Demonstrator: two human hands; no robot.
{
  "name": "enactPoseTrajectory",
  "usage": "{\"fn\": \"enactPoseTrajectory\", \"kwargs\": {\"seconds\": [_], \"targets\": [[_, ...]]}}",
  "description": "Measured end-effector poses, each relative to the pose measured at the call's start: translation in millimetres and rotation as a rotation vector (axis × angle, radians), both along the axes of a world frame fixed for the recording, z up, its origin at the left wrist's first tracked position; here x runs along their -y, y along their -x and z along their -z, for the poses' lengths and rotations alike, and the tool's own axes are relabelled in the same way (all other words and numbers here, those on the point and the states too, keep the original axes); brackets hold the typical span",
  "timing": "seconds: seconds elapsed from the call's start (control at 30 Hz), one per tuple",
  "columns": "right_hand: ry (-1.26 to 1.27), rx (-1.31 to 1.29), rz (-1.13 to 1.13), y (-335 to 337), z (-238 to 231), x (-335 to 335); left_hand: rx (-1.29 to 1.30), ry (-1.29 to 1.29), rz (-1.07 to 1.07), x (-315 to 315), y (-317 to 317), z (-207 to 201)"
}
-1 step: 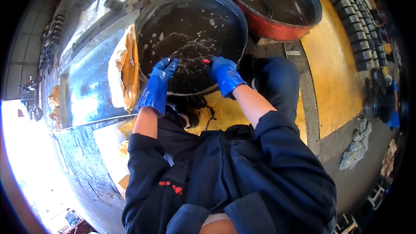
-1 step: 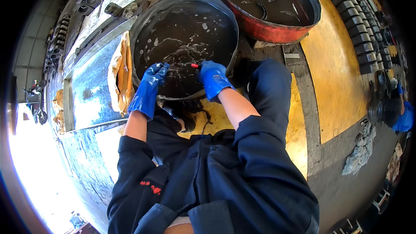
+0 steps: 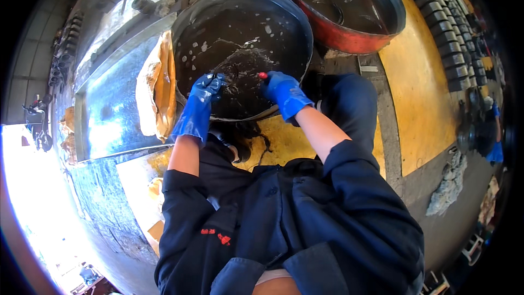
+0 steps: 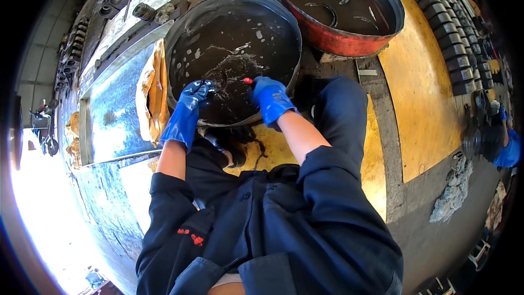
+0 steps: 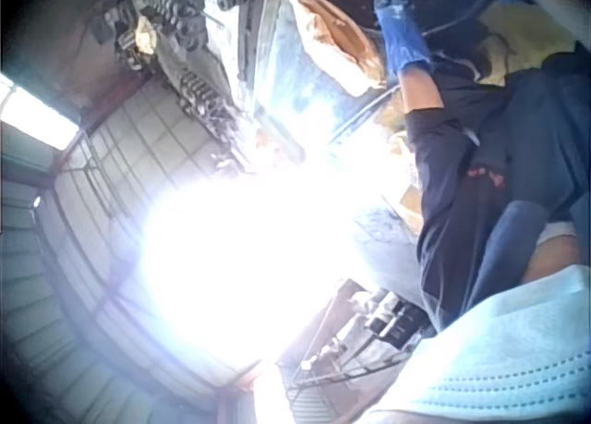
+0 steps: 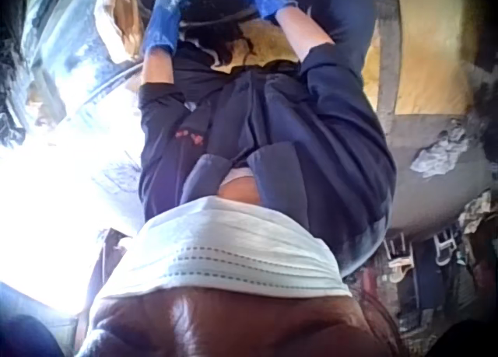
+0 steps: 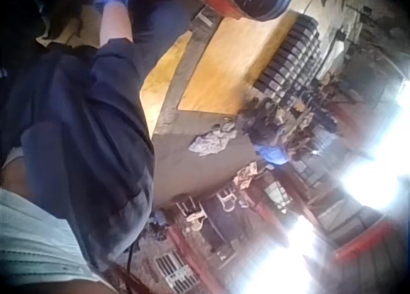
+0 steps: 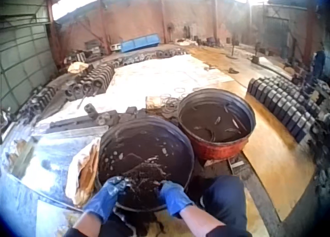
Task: The person cleans metal rings in a basin of liquid, using a brush to scrub the surfaces and a cloth to wipe them.
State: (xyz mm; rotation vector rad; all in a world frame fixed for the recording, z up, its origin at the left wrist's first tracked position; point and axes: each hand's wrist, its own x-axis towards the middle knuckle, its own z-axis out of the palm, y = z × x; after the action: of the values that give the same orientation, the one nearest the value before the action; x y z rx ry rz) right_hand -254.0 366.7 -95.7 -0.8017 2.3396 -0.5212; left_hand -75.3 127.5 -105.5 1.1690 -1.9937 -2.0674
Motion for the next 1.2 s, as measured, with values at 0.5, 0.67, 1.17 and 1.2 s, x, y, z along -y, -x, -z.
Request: {"fn": "enactPoseTrajectory", "kwargs": {"seconds": [0.5, 0.67, 1.17, 1.2], "targets": [[0.627, 0.268, 0.125, -33.9, -48.3, 62.1, -0.301, -0.016, 0.012, -4.5, -1.4, 36.4], [0.347, 0.384, 0.377, -22.2, -12.2, 74.9, -0.210, 0.262, -0.122, 10.6, -12.7, 67.3], [0.306, 0.380, 0.109, -57.6, -81.6, 65.9, -0.335, -0.289, -0.311, 15.0, -13.1, 28.6], [0.442, 0.274, 0.049, -52.4, -65.2, 65.7, -0.375, -0.297, -0.285, 11.2, -6.4, 23.5]]}}
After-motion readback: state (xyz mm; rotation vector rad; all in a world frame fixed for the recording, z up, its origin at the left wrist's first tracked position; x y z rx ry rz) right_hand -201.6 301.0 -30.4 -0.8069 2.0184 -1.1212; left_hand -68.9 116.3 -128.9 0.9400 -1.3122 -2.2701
